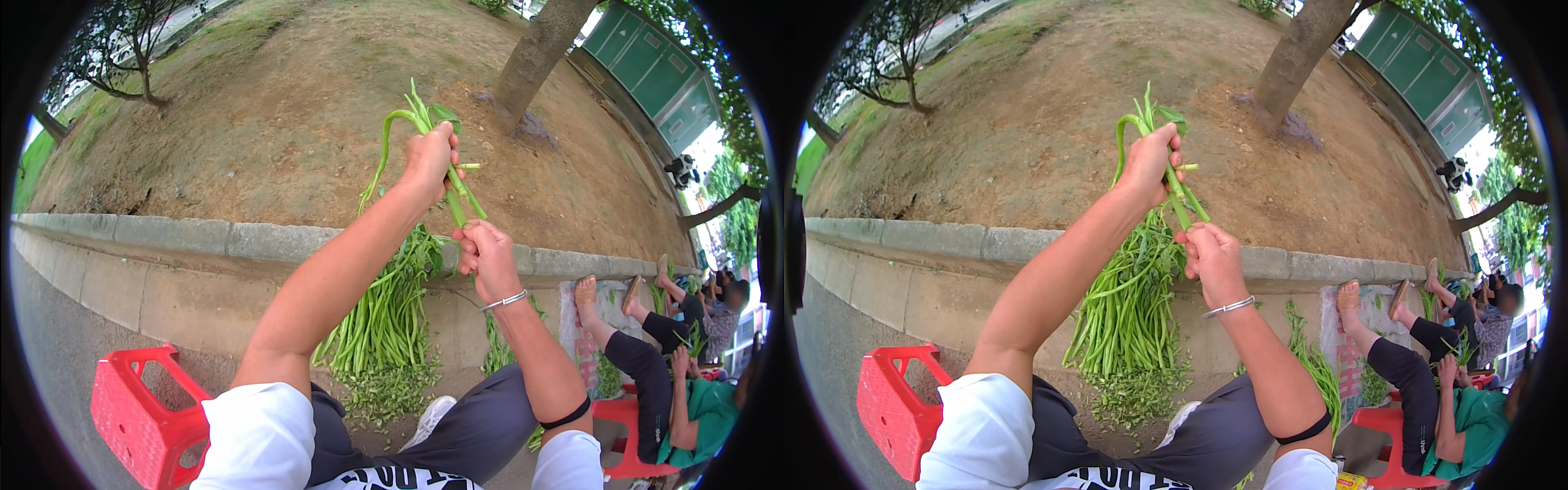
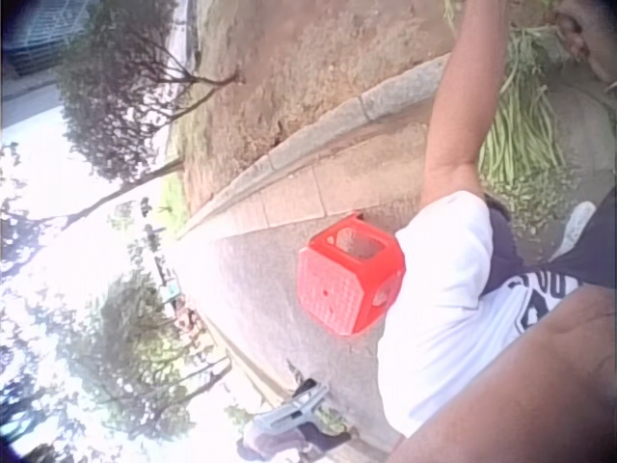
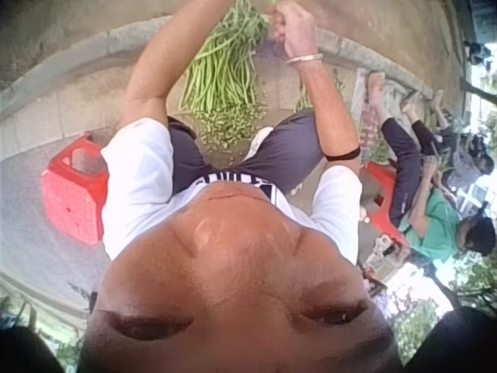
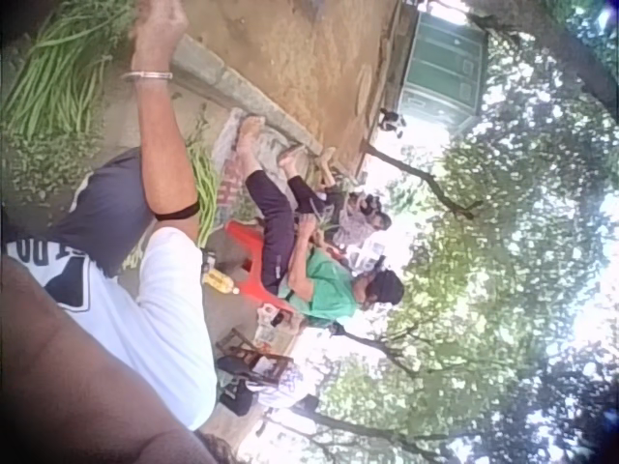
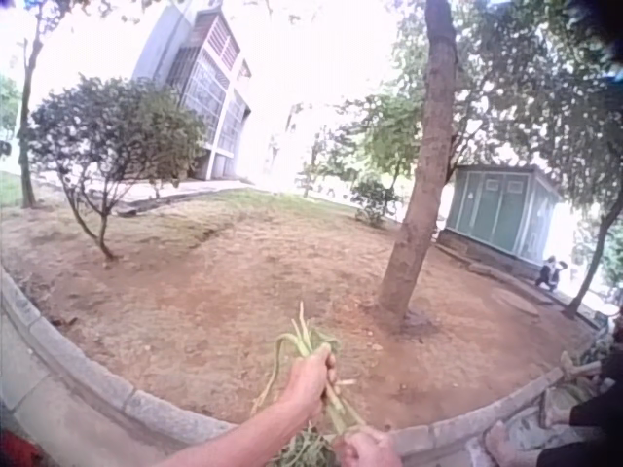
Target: The person picks through a bunch of green leafy vegetables by hand, breaking off stems and separating the edible parts into a pile on the ground.
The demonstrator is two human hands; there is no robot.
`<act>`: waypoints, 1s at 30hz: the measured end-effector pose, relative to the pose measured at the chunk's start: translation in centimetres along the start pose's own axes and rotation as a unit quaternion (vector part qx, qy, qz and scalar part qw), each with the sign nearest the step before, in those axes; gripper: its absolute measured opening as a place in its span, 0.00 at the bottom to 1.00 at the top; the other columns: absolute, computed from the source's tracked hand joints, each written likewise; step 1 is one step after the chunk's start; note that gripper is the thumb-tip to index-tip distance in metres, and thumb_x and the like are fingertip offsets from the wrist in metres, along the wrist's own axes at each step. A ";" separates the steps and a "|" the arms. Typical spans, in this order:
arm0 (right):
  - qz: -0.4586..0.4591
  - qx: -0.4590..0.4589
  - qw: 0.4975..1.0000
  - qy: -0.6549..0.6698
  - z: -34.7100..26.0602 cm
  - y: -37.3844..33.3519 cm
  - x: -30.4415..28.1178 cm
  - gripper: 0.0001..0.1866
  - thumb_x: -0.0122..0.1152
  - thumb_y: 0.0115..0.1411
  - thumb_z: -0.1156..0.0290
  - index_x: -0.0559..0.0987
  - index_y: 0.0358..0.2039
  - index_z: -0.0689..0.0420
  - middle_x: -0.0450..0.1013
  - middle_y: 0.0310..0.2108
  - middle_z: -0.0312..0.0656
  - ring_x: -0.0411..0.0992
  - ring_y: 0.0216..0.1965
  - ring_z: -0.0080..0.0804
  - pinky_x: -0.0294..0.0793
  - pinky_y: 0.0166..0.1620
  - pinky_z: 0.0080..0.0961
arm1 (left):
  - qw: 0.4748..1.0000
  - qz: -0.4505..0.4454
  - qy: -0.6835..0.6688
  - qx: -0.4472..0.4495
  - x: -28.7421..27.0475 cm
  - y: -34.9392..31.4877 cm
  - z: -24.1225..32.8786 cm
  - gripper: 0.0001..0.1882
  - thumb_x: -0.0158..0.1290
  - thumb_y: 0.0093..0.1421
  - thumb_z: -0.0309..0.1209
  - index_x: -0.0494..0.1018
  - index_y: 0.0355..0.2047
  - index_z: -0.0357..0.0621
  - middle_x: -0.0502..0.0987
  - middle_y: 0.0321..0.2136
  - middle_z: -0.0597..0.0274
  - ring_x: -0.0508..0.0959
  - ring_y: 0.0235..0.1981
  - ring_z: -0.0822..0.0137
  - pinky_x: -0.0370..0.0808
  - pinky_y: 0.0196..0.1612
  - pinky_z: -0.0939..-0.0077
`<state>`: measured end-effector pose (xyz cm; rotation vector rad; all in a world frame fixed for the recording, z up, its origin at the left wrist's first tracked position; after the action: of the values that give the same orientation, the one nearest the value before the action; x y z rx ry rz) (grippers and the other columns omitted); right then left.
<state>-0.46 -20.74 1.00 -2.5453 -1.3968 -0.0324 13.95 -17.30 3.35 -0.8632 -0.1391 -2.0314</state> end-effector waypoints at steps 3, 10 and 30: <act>0.020 -0.017 0.999 0.038 -0.3 0.0 -0.3 0.08 0.47 0.54 0.71 0.71 0.23 0.62 0.57 0.13 0.28 0.52 0.11 0.14 0.55 0.15 0.16 | 1.000 0.007 -0.022 0.000 0.1 0.2 0.0 0.12 0.41 0.56 0.37 0.62 0.20 0.44 0.61 0.10 0.66 0.61 0.08 0.70 0.60 0.11 0.74; 0.077 -0.024 0.992 0.096 -0.2 0.1 -1.0 0.07 0.47 0.54 0.72 0.71 0.24 0.61 0.56 0.13 0.27 0.51 0.11 0.14 0.54 0.16 0.16 | 0.998 0.029 -0.051 0.027 0.1 -0.2 0.5 0.11 0.41 0.56 0.35 0.62 0.20 0.44 0.61 0.10 0.66 0.61 0.08 0.70 0.60 0.11 0.74; -0.481 0.038 0.812 -0.328 5.3 -7.6 8.8 0.08 0.54 0.53 0.74 0.77 0.32 0.62 0.73 0.26 0.35 0.69 0.25 0.18 0.70 0.31 0.17 | 1.000 -0.024 0.011 -0.001 -2.5 1.5 3.4 0.10 0.41 0.57 0.34 0.63 0.20 0.46 0.62 0.11 0.68 0.63 0.10 0.71 0.57 0.12 0.77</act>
<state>-2.46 -8.38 -1.45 -1.5269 -2.7142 0.7621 17.79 -15.05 4.00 -0.8449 -0.1465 -2.0846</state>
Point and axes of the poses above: each hand's wrist, its own y-axis towards the middle knuckle, its own x-axis out of the palm, z = x × y, the point moved 10 cm from there along y, towards the middle knuckle
